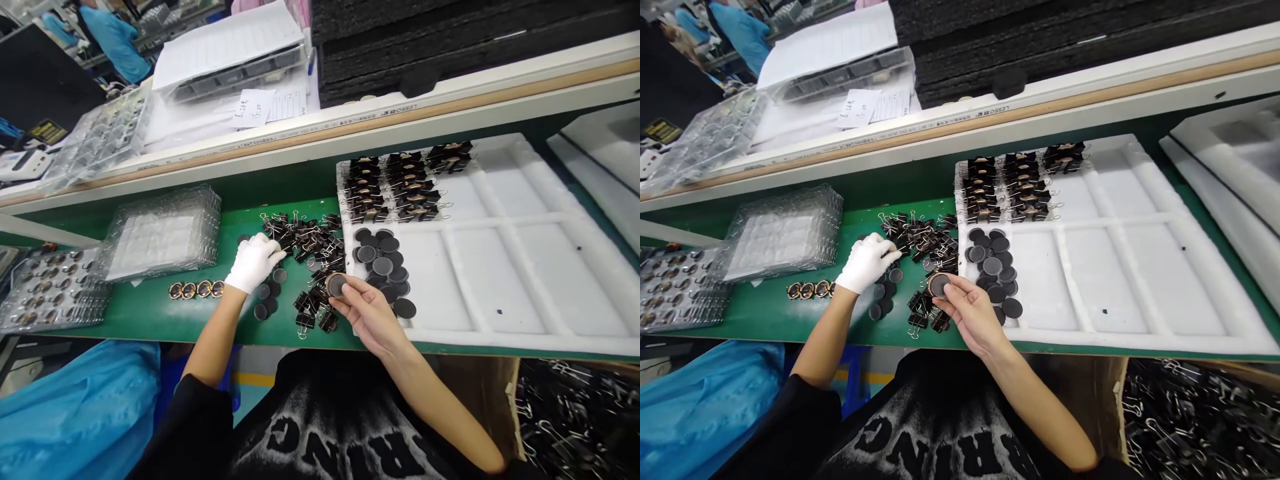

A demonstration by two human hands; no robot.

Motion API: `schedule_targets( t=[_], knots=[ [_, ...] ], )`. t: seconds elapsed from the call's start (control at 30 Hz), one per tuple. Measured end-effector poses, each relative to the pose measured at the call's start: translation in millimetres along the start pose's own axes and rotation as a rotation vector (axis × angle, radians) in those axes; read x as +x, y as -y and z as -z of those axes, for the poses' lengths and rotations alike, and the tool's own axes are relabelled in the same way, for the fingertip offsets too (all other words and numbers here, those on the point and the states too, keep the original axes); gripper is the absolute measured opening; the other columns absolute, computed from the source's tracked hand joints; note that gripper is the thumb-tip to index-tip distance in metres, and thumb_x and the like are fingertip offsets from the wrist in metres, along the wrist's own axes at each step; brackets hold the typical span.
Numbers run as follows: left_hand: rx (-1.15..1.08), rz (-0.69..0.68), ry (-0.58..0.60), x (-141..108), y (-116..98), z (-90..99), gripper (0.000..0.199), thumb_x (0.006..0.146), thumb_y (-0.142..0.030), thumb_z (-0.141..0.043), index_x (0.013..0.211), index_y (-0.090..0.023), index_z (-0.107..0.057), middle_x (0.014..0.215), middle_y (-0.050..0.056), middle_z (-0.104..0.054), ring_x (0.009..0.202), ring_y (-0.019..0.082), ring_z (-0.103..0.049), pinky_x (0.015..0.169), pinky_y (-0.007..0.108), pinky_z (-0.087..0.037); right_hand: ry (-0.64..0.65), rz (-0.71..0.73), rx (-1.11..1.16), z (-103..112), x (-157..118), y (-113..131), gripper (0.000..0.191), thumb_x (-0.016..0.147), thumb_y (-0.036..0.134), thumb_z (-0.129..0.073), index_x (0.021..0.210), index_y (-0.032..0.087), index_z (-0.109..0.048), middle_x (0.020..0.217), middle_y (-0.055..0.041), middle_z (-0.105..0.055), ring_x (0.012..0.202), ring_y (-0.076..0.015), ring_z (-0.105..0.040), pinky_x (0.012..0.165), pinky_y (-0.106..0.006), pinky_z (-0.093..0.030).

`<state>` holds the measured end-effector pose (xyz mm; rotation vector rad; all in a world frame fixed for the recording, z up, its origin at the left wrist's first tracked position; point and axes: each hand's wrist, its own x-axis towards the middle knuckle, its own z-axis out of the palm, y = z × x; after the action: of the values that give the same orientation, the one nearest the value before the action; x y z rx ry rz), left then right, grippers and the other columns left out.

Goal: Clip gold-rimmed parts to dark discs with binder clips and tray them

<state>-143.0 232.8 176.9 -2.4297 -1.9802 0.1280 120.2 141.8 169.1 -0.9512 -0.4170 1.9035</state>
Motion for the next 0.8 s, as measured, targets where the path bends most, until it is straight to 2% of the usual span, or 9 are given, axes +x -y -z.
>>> schedule_targets(
  t=[0.1, 0.23, 0.37, 0.43, 0.5, 0.6, 0.7, 0.77, 0.8],
  knots=[
    [-0.071, -0.050, -0.038, -5, 3, -5.2, 0.030, 0.098, -0.046, -0.057, 0.094, -0.023, -0.076, 0.101, 0.010, -0.064, 0.098, 0.027, -0.061, 0.082, 0.039, -0.044, 0.016, -0.010, 0.036, 0, 0, 3, 0.031, 0.070, 0.035, -0.092, 0.096, 0.023, -0.078, 0.098, -0.0020, -0.079, 0.088, -0.0165, -0.073, 0.093, -0.038, -0.064],
    [-0.425, 0.013, -0.244, -15, 4, -0.5, 0.026, 0.097, -0.040, -0.059, 0.086, -0.021, -0.073, 0.095, 0.006, -0.062, 0.093, 0.021, -0.061, 0.085, 0.035, -0.049, 0.062, 0.010, -0.002, -1, -1, 4, 0.028, 0.073, 0.036, -0.090, 0.094, 0.022, -0.077, 0.102, -0.0032, -0.079, 0.095, -0.0187, -0.074, 0.097, -0.042, -0.063],
    [-0.724, 0.065, -0.332, -30, -17, 15.0, 0.028, 0.100, -0.036, -0.052, 0.081, -0.020, -0.066, 0.089, 0.004, -0.062, 0.088, 0.017, -0.061, 0.084, 0.032, -0.052, 0.134, 0.059, -0.113, -5, 1, 4, 0.028, 0.078, 0.039, -0.086, 0.100, 0.024, -0.078, 0.137, -0.0087, -0.069, 0.111, -0.0222, -0.073, 0.099, -0.040, -0.061],
    [-0.777, 0.015, -0.310, -38, -34, 22.5, 0.029, 0.101, -0.035, -0.050, 0.079, -0.021, -0.064, 0.087, 0.004, -0.063, 0.087, 0.017, -0.061, 0.084, 0.032, -0.052, 0.193, 0.096, -0.172, -8, 3, 4, 0.027, 0.079, 0.038, -0.086, 0.100, 0.025, -0.078, 0.153, -0.0100, -0.057, 0.122, -0.0254, -0.069, 0.102, -0.041, -0.058],
    [-0.778, -0.103, -0.248, -47, -51, 28.1, 0.031, 0.101, -0.034, -0.051, 0.075, -0.021, -0.061, 0.082, 0.003, -0.062, 0.081, 0.016, -0.060, 0.079, 0.032, -0.050, 0.269, 0.122, -0.218, -9, 5, 4, 0.025, 0.079, 0.037, -0.086, 0.099, 0.025, -0.078, 0.157, -0.0099, -0.053, 0.123, -0.0263, -0.068, 0.104, -0.041, -0.057],
    [-0.715, -0.248, -0.195, -59, -69, 32.4, 0.031, 0.100, -0.035, -0.054, 0.072, -0.022, -0.057, 0.074, 0.002, -0.058, 0.072, 0.015, -0.057, 0.072, 0.032, -0.047, 0.366, 0.112, -0.267, -8, 7, 6, 0.026, 0.079, 0.037, -0.086, 0.100, 0.026, -0.077, 0.134, -0.0091, -0.070, 0.105, -0.0233, -0.076, 0.099, -0.041, -0.059],
    [-0.670, -0.105, -0.235, -66, -75, 33.4, 0.022, 0.086, -0.039, -0.067, 0.081, -0.022, -0.054, 0.072, -0.001, -0.056, 0.063, 0.015, -0.054, 0.063, 0.031, -0.043, 0.400, 0.111, -0.297, -5, 4, 10, 0.024, 0.079, 0.037, -0.086, 0.097, 0.025, -0.077, 0.102, -0.0065, -0.079, 0.093, -0.0230, -0.077, 0.093, -0.042, -0.061],
    [-0.671, -0.011, -0.150, -67, -75, 33.8, 0.027, 0.077, -0.039, -0.071, 0.089, -0.023, -0.053, 0.070, -0.003, -0.054, 0.058, 0.014, -0.049, 0.058, 0.029, -0.039, 0.414, 0.127, -0.307, -3, 1, 13, 0.022, 0.079, 0.037, -0.085, 0.095, 0.025, -0.077, 0.106, -0.0080, -0.078, 0.091, -0.0232, -0.077, 0.090, -0.042, -0.062],
    [-0.692, -0.020, -0.079, -68, -75, 34.0, 0.026, 0.076, -0.039, -0.070, 0.089, -0.023, -0.052, 0.067, -0.004, -0.052, 0.056, 0.014, -0.046, 0.056, 0.029, -0.036, 0.427, 0.132, -0.306, -3, -1, 13, 0.021, 0.079, 0.036, -0.085, 0.095, 0.024, -0.077, 0.111, -0.0088, -0.077, 0.088, -0.0225, -0.077, 0.089, -0.042, -0.062]
  ],
)
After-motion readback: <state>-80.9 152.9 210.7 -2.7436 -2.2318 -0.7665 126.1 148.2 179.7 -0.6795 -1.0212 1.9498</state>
